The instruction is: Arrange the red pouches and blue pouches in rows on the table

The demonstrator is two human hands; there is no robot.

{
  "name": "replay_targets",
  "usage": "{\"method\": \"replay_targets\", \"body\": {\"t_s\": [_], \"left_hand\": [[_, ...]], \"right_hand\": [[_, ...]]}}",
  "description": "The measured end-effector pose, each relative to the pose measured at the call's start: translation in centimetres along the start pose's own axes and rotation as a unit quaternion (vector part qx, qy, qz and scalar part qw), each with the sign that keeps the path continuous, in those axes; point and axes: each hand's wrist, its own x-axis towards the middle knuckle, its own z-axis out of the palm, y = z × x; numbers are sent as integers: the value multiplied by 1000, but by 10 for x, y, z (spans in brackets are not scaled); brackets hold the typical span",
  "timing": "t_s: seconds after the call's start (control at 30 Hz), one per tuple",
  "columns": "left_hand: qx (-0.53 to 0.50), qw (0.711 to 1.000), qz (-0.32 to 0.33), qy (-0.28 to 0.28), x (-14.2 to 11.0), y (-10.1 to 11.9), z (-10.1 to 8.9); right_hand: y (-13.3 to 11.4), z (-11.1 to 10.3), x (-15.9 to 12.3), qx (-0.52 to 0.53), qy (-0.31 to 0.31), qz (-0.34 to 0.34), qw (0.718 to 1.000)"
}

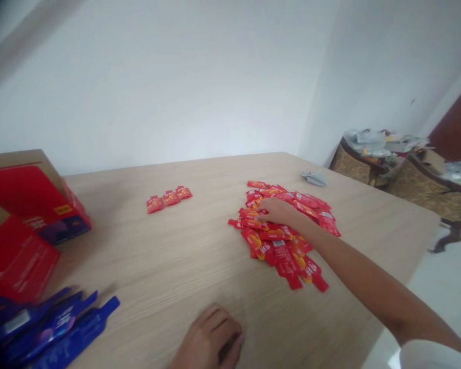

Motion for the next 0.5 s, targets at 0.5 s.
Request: {"method": "replay_targets", "body": {"t_s": [0.5], "left_hand": [[10, 999, 32, 43, -1, -5, 6]], "right_hand": [[-17, -4, 57, -13, -113, 13, 993]]}}
